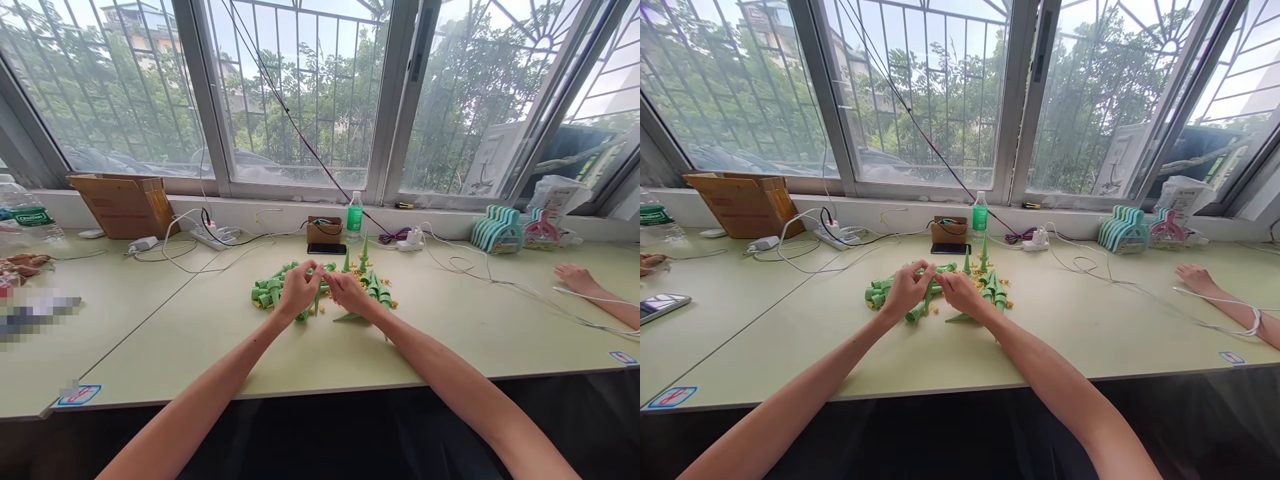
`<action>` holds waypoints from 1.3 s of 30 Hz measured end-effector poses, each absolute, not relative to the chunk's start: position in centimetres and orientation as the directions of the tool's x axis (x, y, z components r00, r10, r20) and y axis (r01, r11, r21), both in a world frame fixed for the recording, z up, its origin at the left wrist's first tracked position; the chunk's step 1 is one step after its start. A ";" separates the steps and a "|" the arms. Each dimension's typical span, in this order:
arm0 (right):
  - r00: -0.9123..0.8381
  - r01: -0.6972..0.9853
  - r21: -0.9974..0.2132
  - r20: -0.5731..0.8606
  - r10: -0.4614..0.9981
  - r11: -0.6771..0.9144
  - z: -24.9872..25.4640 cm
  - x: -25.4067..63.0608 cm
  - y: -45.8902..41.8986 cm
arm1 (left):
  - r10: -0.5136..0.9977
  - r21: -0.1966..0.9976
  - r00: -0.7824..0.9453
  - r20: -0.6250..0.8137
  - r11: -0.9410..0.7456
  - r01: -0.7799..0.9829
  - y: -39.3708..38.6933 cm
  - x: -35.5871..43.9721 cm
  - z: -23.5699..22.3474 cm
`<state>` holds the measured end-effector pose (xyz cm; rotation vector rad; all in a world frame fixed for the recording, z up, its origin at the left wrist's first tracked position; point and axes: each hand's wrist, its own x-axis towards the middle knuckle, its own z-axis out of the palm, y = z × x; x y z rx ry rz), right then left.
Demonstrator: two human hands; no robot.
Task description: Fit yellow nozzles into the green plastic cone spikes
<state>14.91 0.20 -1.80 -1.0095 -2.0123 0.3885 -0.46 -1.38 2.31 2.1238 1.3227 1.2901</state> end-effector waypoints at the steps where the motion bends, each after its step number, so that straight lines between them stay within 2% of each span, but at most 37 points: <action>1: -0.320 0.529 -0.566 0.556 0.767 0.632 -1.8 14.9 0.2 | 0.840 0.670 0.157 0.520 -0.515 0.536 -1.4 -0.5 2.3; 4: -0.278 0.568 -0.537 0.588 0.760 0.624 -1.8 14.8 0.3 | 0.850 0.704 0.134 0.510 -0.502 0.502 -1.3 -0.5 2.3; 9: -0.226 0.586 -0.562 0.578 0.784 0.584 -1.5 14.6 0.0 | 0.863 0.767 0.102 0.494 -0.488 0.417 -1.0 -0.6 2.1; 20: -0.303 0.519 -0.552 0.595 0.745 0.652 -1.1 14.8 -0.3 | 0.909 0.871 0.086 0.408 -0.416 0.262 -0.7 -0.6 1.8; 39: -0.318 0.563 -0.489 0.616 0.721 0.666 -1.9 14.8 0.4 | 0.881 0.810 0.089 0.464 -0.463 0.361 -0.9 -0.7 1.9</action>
